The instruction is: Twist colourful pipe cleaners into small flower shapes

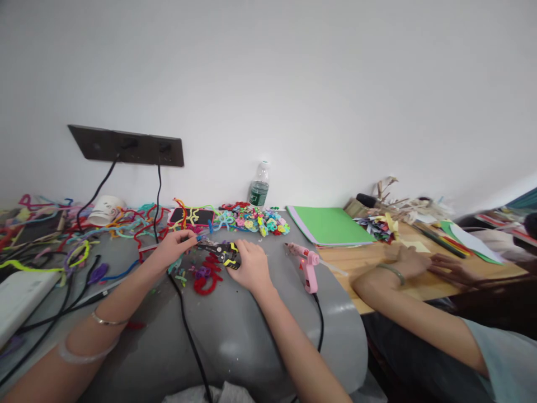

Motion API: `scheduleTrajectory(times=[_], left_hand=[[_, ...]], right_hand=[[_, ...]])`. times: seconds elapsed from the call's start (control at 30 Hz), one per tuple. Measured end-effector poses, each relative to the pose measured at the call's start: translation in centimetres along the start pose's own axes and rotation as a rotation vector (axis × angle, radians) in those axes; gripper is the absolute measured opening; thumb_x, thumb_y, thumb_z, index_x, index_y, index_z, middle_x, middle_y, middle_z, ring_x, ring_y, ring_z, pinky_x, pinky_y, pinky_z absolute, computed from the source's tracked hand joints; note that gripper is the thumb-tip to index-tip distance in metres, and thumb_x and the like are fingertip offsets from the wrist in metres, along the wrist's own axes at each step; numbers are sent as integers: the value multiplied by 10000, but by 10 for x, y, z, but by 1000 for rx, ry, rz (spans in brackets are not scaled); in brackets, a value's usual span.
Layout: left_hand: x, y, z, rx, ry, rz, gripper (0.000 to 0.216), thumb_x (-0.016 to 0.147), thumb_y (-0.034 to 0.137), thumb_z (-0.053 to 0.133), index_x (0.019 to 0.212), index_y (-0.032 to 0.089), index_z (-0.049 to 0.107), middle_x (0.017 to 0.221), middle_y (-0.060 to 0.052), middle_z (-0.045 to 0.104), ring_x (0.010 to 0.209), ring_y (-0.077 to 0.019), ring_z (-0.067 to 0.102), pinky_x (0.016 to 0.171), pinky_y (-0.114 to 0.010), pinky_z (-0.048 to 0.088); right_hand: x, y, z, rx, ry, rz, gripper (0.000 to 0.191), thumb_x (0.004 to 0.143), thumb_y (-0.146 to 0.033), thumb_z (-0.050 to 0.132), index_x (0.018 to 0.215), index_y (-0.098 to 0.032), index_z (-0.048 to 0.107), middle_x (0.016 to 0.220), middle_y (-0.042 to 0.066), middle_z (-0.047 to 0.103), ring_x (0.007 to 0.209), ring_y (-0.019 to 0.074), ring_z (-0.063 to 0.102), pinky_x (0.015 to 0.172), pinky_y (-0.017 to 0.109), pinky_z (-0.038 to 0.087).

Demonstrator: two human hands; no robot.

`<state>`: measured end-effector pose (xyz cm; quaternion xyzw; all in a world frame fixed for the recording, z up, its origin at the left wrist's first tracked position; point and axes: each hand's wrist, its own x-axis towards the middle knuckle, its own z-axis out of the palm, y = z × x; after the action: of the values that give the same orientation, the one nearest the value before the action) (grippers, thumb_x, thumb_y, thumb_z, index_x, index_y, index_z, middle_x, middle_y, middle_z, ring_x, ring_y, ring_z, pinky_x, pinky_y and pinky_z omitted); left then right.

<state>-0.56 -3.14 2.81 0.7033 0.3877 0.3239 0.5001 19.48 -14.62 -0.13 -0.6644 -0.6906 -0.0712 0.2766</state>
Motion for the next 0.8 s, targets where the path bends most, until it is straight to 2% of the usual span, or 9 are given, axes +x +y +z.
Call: scheduleTrajectory(times=[0.23, 0.33, 0.43, 0.53, 0.7, 0.8], left_hand=[[-2, 8, -13, -53, -33, -98, 315, 650, 477, 630, 549, 190, 550, 542, 16, 530, 480, -113, 433, 472, -225, 328], [0, 5, -21, 6, -2, -45, 291, 654, 453, 646, 550, 187, 590, 520, 14, 544, 481, -121, 446, 461, -222, 331], [3, -1, -25, 131, -38, 28, 267, 666, 420, 646, 545, 182, 659, 520, -5, 613, 468, -132, 471, 459, -231, 341], [4, -5, -25, 173, -76, 31, 274, 686, 411, 621, 554, 182, 696, 516, -16, 647, 431, -142, 486, 455, -245, 355], [4, -7, -24, 215, -63, 41, 195, 660, 353, 652, 682, 180, 740, 664, -43, 721, 434, -145, 532, 483, -262, 403], [3, -6, -23, 147, -40, 77, 255, 686, 344, 634, 836, 163, 731, 876, -91, 742, 549, -172, 624, 482, -258, 430]], right_hand=[[1, 1, 0, 24, -6, 28, 290, 719, -285, 643, 992, -205, 585, 916, 77, 706, 853, 251, 640, 740, 312, 420], [1, 4, 1, 49, 13, 89, 275, 723, -311, 652, 970, -216, 577, 886, 63, 701, 807, 240, 635, 702, 299, 417], [2, 5, 1, 79, 20, 153, 242, 727, -320, 649, 933, -227, 562, 845, 45, 689, 753, 222, 623, 653, 281, 405], [2, 4, -1, 92, 17, 172, 234, 722, -309, 649, 922, -233, 554, 831, 33, 681, 738, 212, 617, 642, 272, 401], [3, 5, 0, 82, 3, 164, 249, 729, -325, 654, 935, -230, 553, 832, 30, 676, 739, 211, 614, 643, 271, 402], [2, 6, 0, 90, 12, 171, 241, 729, -319, 655, 929, -230, 552, 823, 26, 674, 740, 209, 619, 642, 270, 404]])
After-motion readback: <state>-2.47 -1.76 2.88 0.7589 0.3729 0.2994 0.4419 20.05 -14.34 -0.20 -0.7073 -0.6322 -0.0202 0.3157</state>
